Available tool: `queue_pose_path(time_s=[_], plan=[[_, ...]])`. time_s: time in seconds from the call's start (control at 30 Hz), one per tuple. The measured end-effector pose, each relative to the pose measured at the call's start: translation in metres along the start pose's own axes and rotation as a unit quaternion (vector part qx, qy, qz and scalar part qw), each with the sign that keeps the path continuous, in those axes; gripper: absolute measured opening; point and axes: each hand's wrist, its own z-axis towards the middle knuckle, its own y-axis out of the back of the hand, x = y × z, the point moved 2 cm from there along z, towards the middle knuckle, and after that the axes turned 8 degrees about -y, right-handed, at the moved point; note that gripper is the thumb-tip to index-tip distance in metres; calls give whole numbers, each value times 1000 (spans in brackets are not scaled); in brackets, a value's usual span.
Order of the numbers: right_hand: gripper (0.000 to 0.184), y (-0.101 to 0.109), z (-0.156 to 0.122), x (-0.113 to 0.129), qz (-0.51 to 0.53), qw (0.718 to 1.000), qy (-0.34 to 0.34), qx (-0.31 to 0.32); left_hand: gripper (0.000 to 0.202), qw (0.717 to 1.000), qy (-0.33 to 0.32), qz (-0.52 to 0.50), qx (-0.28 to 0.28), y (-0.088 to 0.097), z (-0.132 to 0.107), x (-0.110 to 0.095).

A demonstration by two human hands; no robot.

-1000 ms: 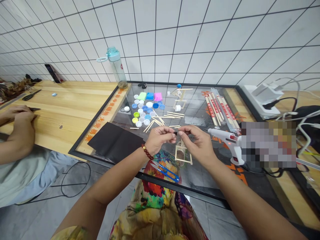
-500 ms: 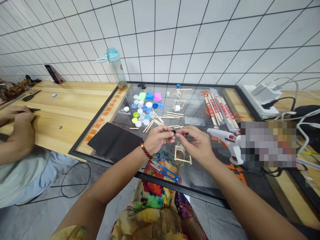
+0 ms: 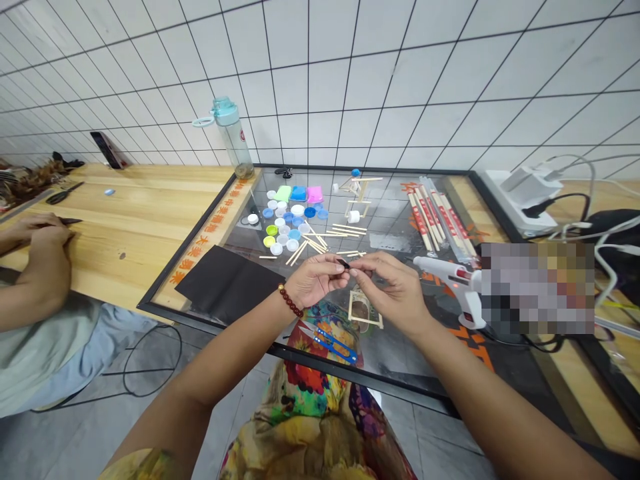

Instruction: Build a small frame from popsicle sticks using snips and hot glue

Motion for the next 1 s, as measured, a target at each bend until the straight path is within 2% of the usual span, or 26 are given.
queue_pose_path(time_s=[0.27, 0.57, 0.73, 1.0], plan=[[12, 2, 0, 2, -11, 1000, 21, -5, 21, 999, -24, 37, 3, 2, 0, 1], [13, 0, -1, -1, -16, 1000, 17, 1, 29, 994, -57, 91, -28, 0, 0, 3], [10, 0, -1, -5, -21, 1000, -7, 10, 29, 992, -65, 106, -39, -3, -1, 2], [4, -1, -1, -15, 26, 996, -88, -15, 34, 988, -98, 114, -28, -1, -1, 5]])
